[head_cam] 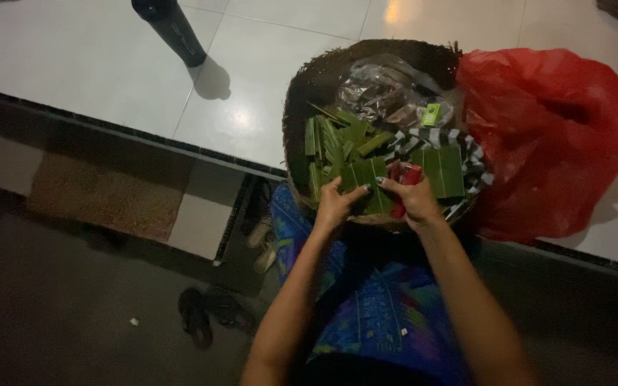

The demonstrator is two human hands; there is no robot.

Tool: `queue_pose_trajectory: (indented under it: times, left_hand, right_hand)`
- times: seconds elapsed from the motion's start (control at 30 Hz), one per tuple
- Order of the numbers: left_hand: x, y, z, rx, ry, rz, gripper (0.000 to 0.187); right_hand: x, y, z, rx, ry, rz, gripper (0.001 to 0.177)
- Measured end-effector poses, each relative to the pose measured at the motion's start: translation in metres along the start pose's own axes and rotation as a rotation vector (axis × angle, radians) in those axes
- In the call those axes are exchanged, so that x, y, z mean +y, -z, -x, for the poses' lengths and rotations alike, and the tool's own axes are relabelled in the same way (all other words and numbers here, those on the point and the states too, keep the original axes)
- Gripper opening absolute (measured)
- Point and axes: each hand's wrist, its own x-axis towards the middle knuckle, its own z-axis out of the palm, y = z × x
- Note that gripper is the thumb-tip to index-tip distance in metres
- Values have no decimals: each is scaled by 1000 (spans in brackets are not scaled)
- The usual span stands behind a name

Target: The person sits on the floor and uses a red utility knife to cut green leaves into smaller rectangular pieces. They pick up leaves from a woven basket, cut them, and place the cut pieces back into the basket.

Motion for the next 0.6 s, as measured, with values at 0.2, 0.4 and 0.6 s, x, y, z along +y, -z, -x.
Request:
queue_pose_trajectory:
  times: [0.2, 0.4, 0.6]
  left_hand:
    - [2, 1, 1, -23, 0, 11, 31]
    - [0, -1, -4, 17, 161, 259, 35]
    - [-5, -1, -7, 24, 325, 340, 47]
  right_hand:
    - [-10, -10, 15, 61, 100, 309, 32]
    - [11, 3, 7, -106, 433, 280, 32]
    - [19, 24, 3, -255, 412, 225, 36]
